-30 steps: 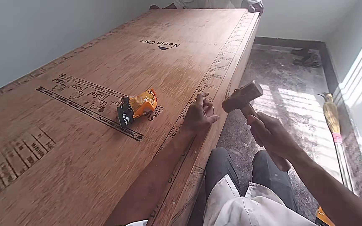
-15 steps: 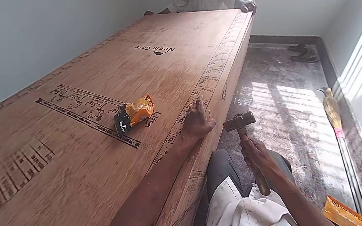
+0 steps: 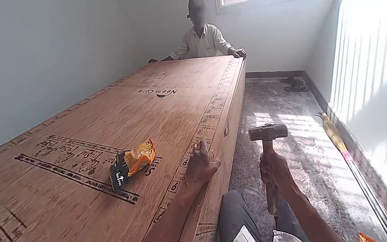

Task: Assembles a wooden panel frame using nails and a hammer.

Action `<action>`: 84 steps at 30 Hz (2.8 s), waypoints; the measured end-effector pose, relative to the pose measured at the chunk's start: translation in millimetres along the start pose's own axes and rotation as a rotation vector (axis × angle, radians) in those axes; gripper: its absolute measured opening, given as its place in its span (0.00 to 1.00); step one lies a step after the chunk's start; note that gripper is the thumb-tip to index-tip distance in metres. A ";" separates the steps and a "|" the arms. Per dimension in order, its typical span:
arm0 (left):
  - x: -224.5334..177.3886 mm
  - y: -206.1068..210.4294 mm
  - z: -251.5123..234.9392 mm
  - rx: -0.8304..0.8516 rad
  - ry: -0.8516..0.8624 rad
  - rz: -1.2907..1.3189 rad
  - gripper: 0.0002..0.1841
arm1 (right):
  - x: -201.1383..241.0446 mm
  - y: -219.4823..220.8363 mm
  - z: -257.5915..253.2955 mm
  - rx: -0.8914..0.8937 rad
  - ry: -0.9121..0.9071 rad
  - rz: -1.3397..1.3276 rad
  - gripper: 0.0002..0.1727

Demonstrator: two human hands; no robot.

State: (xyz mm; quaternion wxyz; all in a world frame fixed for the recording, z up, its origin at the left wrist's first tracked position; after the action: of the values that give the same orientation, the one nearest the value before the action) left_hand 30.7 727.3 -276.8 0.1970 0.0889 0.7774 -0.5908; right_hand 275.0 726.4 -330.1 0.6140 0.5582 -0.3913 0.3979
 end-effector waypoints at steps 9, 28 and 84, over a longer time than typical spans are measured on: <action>-0.3 -0.6 0.6 0.005 -0.003 0.007 0.49 | 12.8 -10.3 -7.7 -0.084 -0.093 -0.054 0.30; -0.8 -1.2 -1.2 0.003 -0.007 0.009 0.46 | -6.5 -11.7 1.3 -0.008 -0.032 0.059 0.28; -1.1 -0.5 -1.8 -0.019 0.020 0.020 0.45 | -120.0 54.9 19.6 -0.269 0.342 -0.026 0.28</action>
State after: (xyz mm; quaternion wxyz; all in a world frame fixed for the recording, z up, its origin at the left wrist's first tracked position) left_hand 31.2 729.0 -275.5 0.1959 0.1006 0.7838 -0.5806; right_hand 178.2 703.9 -419.1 0.7454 0.4006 -0.3237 0.4232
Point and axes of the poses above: each hand's wrist, its own z-axis away from the middle knuckle, its own y-axis out of the palm, x = y × z, the point moved 4 cm from there along -z, towards the middle knuckle, and after that the axes turned 11 degrees about -x, right-handed, at the moved point
